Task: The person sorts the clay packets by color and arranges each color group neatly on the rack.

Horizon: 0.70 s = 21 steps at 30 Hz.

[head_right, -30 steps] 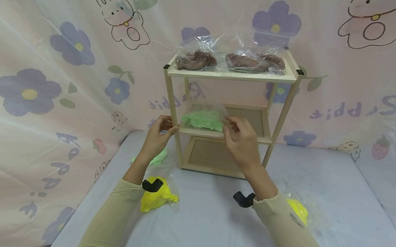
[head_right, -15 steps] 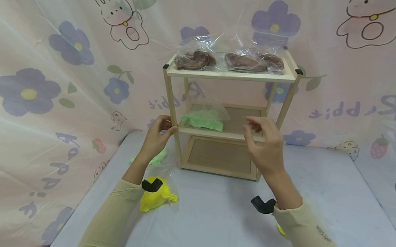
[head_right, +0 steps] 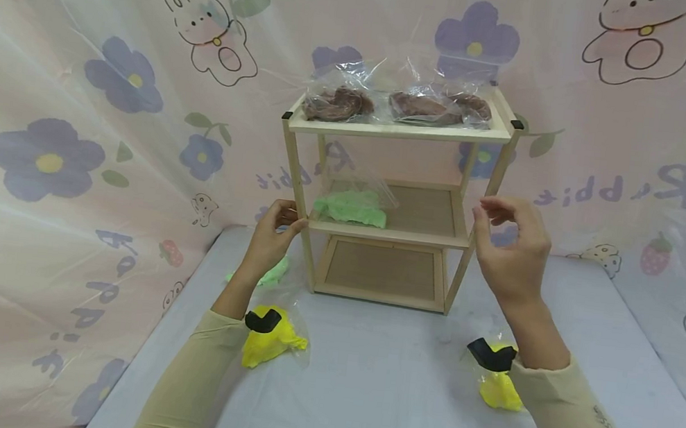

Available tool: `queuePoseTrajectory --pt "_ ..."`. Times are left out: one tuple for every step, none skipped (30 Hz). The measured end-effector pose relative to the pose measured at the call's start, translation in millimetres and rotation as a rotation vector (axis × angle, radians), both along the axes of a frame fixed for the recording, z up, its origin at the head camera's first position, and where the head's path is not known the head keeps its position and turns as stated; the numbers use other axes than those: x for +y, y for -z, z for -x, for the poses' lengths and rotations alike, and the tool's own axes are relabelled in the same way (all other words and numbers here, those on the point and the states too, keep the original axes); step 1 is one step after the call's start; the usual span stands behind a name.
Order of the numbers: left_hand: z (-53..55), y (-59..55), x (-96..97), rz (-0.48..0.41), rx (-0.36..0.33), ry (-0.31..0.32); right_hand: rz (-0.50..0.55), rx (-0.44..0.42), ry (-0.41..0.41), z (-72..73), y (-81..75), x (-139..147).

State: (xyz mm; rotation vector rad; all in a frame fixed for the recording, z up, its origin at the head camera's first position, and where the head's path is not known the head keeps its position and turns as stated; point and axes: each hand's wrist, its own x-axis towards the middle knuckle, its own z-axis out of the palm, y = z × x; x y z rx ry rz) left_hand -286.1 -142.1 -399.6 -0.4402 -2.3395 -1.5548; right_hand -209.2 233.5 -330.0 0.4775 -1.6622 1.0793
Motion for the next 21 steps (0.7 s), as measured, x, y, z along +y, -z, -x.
queuePoseTrajectory --pt "0.0 -0.2 0.1 -0.001 -0.001 0.001 0.02 -0.002 -0.004 0.3 -1.1 3" --pt "-0.2 -0.4 0.2 0.0 -0.002 0.0 0.036 -0.008 -0.01 0.8 -2.0 5" --pt "-0.4 -0.8 0.3 0.0 -0.003 0.0 0.046 -0.015 -0.016 1.4 -2.7 8" --pt "-0.5 -0.9 0.3 0.001 -0.004 -0.001 0.053 -0.023 -0.017 2.2 -3.4 11" --pt "-0.4 -0.8 0.3 0.002 -0.004 -0.002 0.053 -0.034 -0.016 2.7 -4.0 13" --pt "-0.6 -1.0 0.4 0.002 -0.004 -0.003 0.051 -0.044 -0.015 3.2 -4.7 15" --pt "-0.7 -1.1 0.5 0.004 -0.002 -0.003 0.047 -0.054 -0.015 3.7 -5.3 17" --pt "-0.7 -1.2 0.6 0.005 0.0 -0.003 0.04 -0.065 -0.017 4.1 -5.9 19" --pt "-0.7 -1.2 0.6 0.005 0.002 -0.003 0.029 -0.077 -0.015 4.7 -6.4 21" --pt "-0.4 -1.0 0.5 0.005 0.004 -0.003 0.026 -0.091 -0.019 5.7 -6.6 22" --pt "-0.5 -1.2 0.6 0.005 0.006 -0.003 0.021 -0.106 -0.024 7.3 -6.3 24" --pt "-0.7 -1.4 0.6 0.003 0.008 -0.003 0.02 -0.123 -0.032 9.6 -5.6 26" --pt "-0.6 -1.3 0.6 0.003 0.01 -0.003 0.013 -0.145 -0.038 12.3 -4.2 29" --pt "-0.6 -1.3 0.6 0.001 0.01 -0.003 0.009 -0.168 -0.047 15.3 -2.5 31" --pt "-0.5 -1.3 0.6 0.0 0.012 -0.004 0.003 -0.193 -0.053 18.5 -0.3 34" --pt "-0.5 -1.2 0.6 -0.001 0.012 -0.004 0.001 -0.212 -0.061 21.6 1.9 36" --pt "-0.3 -0.8 0.5 -0.001 0.012 -0.003 -0.004 -0.229 -0.061 24.7 4.2 38" --pt "0.0 -0.3 0.5 0.0 0.013 -0.004 -0.002 -0.243 -0.064 26.9 6.0 39" --pt "0.1 0.1 0.5 0.0 0.013 -0.004 0.001 -0.25 -0.068 28.7 7.4 40" --pt "0.1 0.4 0.5 0.0 0.013 -0.004 0.006 -0.254 -0.068 30.0 8.0 41" --pt "0.1 0.8 0.6 -0.001 0.014 -0.005 0.007 -0.256 -0.064 31.0 8.3 41"
